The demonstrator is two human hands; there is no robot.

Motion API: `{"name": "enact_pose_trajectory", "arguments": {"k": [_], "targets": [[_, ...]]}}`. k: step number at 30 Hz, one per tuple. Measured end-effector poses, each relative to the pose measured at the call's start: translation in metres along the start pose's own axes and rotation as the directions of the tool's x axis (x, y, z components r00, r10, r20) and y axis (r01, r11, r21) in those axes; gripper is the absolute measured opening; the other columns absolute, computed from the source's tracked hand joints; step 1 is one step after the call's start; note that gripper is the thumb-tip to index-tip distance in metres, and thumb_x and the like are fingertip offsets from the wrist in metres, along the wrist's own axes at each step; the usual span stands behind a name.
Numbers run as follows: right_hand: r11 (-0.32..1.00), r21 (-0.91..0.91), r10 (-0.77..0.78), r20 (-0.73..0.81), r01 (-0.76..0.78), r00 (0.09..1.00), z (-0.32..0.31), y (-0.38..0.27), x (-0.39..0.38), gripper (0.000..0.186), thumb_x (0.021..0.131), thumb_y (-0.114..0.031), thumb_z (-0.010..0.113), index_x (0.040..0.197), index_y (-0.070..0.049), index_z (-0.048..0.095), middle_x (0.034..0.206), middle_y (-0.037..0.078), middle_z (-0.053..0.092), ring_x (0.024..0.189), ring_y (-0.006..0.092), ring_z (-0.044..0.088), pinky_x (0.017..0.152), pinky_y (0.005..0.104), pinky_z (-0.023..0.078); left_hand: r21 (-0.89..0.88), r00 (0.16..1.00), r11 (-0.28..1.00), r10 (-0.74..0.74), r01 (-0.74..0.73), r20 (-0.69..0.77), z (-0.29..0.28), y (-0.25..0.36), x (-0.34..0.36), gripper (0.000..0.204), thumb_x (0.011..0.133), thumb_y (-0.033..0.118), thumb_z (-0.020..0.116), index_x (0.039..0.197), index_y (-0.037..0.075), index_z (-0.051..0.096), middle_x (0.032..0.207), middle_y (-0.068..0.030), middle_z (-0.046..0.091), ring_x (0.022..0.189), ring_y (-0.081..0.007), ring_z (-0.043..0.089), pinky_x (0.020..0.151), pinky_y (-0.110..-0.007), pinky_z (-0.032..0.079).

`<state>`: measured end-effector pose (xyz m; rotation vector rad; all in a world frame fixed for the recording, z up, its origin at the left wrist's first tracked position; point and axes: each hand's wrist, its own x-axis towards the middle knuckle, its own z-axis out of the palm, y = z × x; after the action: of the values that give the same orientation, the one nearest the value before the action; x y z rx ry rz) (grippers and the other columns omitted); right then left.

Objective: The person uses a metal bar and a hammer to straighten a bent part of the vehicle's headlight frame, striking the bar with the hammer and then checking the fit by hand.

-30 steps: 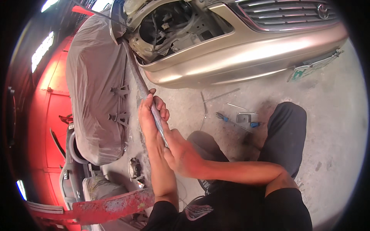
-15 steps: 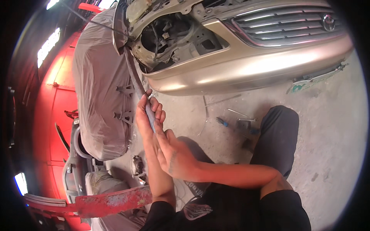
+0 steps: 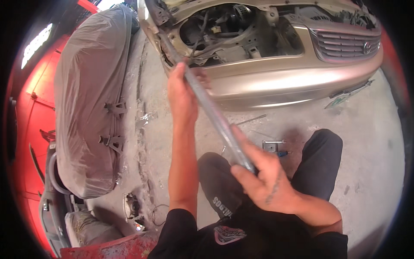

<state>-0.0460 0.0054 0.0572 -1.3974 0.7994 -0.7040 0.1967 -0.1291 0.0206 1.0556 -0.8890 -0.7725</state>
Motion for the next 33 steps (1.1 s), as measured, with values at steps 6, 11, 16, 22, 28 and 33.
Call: {"name": "enact_pose_trajectory", "arguments": {"k": [6,11,16,22,28,33], "targets": [[0.995,0.033,0.100,-0.184,-0.096,0.978,0.022,-0.017,-0.017,0.067,0.098,-0.003,0.062,0.161,0.001,0.040,0.092,0.003,0.062,0.060,0.0080,0.055,0.056,0.0258,0.048,-0.298,0.987,0.946,-0.085,0.123,0.137,0.007,0.003,-0.011,0.039,0.108,0.031,0.057,0.129,-0.002,0.056,0.081,-0.0109,0.065,0.061,-0.0182,0.062,0.056,-0.032,0.052],[0.996,-0.033,0.070,-0.282,-0.083,0.957,0.033,-0.002,-0.016,0.068,0.097,-0.009,0.066,0.159,0.003,0.042,0.091,0.004,0.063,0.060,0.0085,0.056,0.055,0.0247,0.046,-0.243,0.979,0.967,-0.022,0.072,0.203,-0.004,-0.006,-0.005,0.045,0.108,0.030,0.058,0.135,-0.006,0.054,0.091,-0.0097,0.067,0.079,-0.0155,0.065,0.071,-0.029,0.054],[0.998,-0.044,0.037,-0.304,-0.053,0.952,0.053,0.002,-0.008,0.068,0.096,-0.012,0.069,0.157,0.007,0.044,0.089,0.005,0.063,0.059,0.0091,0.055,0.054,0.0256,0.046,-0.188,0.990,0.981,0.068,-0.044,0.125,-0.012,-0.006,-0.001,0.032,0.109,0.030,0.057,0.120,0.000,0.058,0.083,-0.0042,0.062,0.071,-0.0090,0.058,0.064,-0.025,0.047],[0.992,-0.017,0.111,-0.333,-0.124,0.936,0.041,-0.021,0.015,0.070,0.095,-0.013,0.072,0.156,0.007,0.045,0.091,0.007,0.065,0.058,0.0102,0.055,0.052,0.0258,0.044,0.027,0.981,0.999,-0.040,0.035,0.191,-0.028,0.020,0.014,0.039,0.108,0.038,0.060,0.105,-0.001,0.060,0.071,-0.0060,0.061,0.056,-0.0133,0.055,0.051,-0.032,0.043],[0.791,-0.612,-0.215,-0.263,0.010,0.940,0.039,0.002,0.028,0.065,0.095,-0.006,0.067,0.156,0.003,0.045,0.095,0.016,0.067,0.078,0.0223,0.067,0.071,0.0360,0.054,0.159,0.973,0.979,0.095,-0.130,0.208,-0.032,0.002,0.030,0.051,0.105,0.045,0.065,0.093,-0.004,0.064,0.069,-0.0099,0.061,0.064,-0.0181,0.057,0.061,-0.036,0.046],[0.542,-0.827,-0.217,-0.310,-0.150,0.926,0.066,-0.015,0.028,0.064,0.095,0.003,0.060,0.157,0.000,0.045,0.097,0.026,0.065,0.093,0.0429,0.066,0.086,0.0439,0.054,0.201,0.967,0.968,0.103,-0.151,0.232,-0.037,0.000,0.031,0.054,0.105,0.048,0.063,0.092,-0.005,0.063,0.070,-0.0161,0.063,0.066,-0.0289,0.060,0.066,-0.043,0.048]]}}
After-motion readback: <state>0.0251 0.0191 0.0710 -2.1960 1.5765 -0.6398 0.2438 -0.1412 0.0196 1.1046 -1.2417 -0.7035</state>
